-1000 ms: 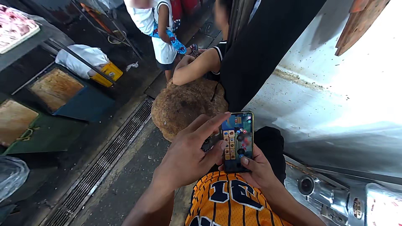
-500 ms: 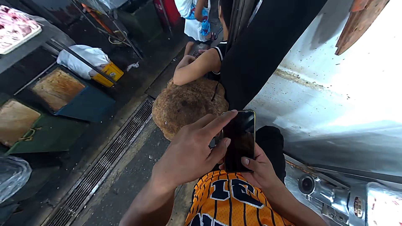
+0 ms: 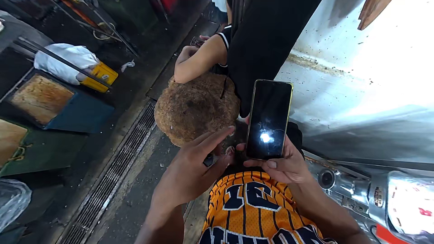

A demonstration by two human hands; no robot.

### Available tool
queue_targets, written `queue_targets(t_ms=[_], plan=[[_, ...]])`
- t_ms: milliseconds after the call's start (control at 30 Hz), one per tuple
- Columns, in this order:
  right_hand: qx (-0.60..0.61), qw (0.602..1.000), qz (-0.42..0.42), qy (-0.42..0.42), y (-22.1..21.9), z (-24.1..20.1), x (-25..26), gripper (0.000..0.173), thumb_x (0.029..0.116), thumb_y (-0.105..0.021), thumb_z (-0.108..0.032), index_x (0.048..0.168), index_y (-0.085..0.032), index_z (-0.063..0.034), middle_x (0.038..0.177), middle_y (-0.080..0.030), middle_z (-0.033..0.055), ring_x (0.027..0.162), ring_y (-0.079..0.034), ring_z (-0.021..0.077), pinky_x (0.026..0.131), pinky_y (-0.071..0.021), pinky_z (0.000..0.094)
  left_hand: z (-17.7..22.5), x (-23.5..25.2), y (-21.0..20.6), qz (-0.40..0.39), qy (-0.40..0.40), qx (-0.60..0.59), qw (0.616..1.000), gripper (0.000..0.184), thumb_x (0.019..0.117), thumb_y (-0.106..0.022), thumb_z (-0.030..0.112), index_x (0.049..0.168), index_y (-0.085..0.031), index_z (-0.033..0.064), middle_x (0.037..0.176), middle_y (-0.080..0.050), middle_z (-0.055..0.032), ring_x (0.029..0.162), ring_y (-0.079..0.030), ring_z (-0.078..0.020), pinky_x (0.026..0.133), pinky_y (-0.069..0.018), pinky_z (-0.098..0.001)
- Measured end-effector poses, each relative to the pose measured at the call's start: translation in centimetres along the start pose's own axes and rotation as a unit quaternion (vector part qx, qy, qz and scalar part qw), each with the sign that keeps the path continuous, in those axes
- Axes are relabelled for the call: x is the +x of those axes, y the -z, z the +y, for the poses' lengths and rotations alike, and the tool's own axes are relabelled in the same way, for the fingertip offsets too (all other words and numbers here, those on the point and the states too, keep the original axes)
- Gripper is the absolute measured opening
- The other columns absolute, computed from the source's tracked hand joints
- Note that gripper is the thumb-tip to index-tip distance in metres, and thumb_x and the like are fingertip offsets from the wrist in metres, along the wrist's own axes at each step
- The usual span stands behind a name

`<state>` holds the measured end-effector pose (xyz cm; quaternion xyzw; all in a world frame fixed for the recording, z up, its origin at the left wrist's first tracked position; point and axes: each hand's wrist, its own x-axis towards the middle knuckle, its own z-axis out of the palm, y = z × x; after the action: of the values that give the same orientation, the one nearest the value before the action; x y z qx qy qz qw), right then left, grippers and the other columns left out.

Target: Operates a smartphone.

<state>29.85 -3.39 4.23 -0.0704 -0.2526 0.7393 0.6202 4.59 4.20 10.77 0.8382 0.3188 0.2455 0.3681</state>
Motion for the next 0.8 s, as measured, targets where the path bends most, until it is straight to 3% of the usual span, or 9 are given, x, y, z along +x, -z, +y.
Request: queue_targets(t_ms=[133,267,367,467,633,800], plan=[[-0.006,0.999,0.033,-0.011,0.0,0.3,0.3,0.064,0.091,-0.059,0.012,0.147,-0.044,-0.015,0.139,-0.056,0.0285,0.12,-0.061,0.05,0.091,-0.0571,0.0627,-1.4,-1.1,0.2,0.006,0.021,-0.044,0.999,0.049,0.1008,-0.061,0.033,0.148,-0.054,0.0232,0.09,-0.062,0.0095,0.071,-0.054,-0.0003,0.061,-0.0477,-0.0176],[-0.019,0.996,0.079,-0.031,-0.1,0.0,0.6,0.045,0.1037,-0.059,-0.02,0.146,-0.044,-0.018,0.141,-0.054,0.0279,0.113,-0.066,0.0471,0.08,-0.0626,0.0562,-2.0,-1.8,0.1,0.01,0.052,-0.055,0.997,0.048,0.1007,-0.061,0.034,0.148,-0.055,0.0281,0.091,-0.062,0.0106,0.07,-0.053,-0.0006,0.059,-0.047,-0.0178],[-0.019,0.996,0.078,-0.027,0.0,0.1,0.8,0.045,0.1034,-0.06,-0.029,0.145,-0.047,-0.0188,0.14,-0.056,0.0273,0.113,-0.066,0.0467,0.081,-0.0624,0.0571,-2.3,-2.2,-0.1,0.012,0.059,-0.053,0.997,0.049,0.1005,-0.061,0.034,0.148,-0.055,0.0277,0.089,-0.062,0.0117,0.068,-0.052,0.0003,0.057,-0.0451,-0.0169],[-0.014,0.998,0.067,-0.017,0.1,0.2,0.8,0.046,0.1026,-0.062,-0.023,0.146,-0.047,-0.0196,0.143,-0.052,0.0268,0.116,-0.064,0.0474,0.084,-0.0608,0.0593,-2.7,-2.3,-0.1,0.013,0.061,-0.058,0.996,0.049,0.1001,-0.062,0.035,0.148,-0.055,0.0261,0.087,-0.061,0.0115,0.066,-0.051,-0.0001,0.056,-0.044,-0.0171],[-0.011,0.999,0.046,-0.007,0.6,0.4,0.6,0.063,0.0925,-0.066,0.001,0.148,-0.044,-0.0197,0.148,-0.048,0.0249,0.122,-0.06,0.0478,0.091,-0.057,0.0625,-3.3,-2.8,-0.3,0.005,0.071,-0.064,0.995,0.048,0.1005,-0.061,0.036,0.147,-0.056,0.0256,0.087,-0.06,0.011,0.066,-0.05,0.0002,0.055,-0.0424,-0.0166],[-0.057,0.996,0.071,-0.002,0.3,0.4,0.6,0.072,0.0883,-0.065,0.013,0.148,-0.042,-0.0188,0.146,-0.051,0.0253,0.114,-0.065,0.046,0.083,-0.062,0.0574,-3.8,-3.1,-0.4,0.003,0.077,-0.061,0.995,0.049,0.1003,-0.061,0.036,0.147,-0.055,0.0252,0.089,-0.061,0.0108,0.067,-0.051,0.0,0.056,-0.0435,-0.0169]])
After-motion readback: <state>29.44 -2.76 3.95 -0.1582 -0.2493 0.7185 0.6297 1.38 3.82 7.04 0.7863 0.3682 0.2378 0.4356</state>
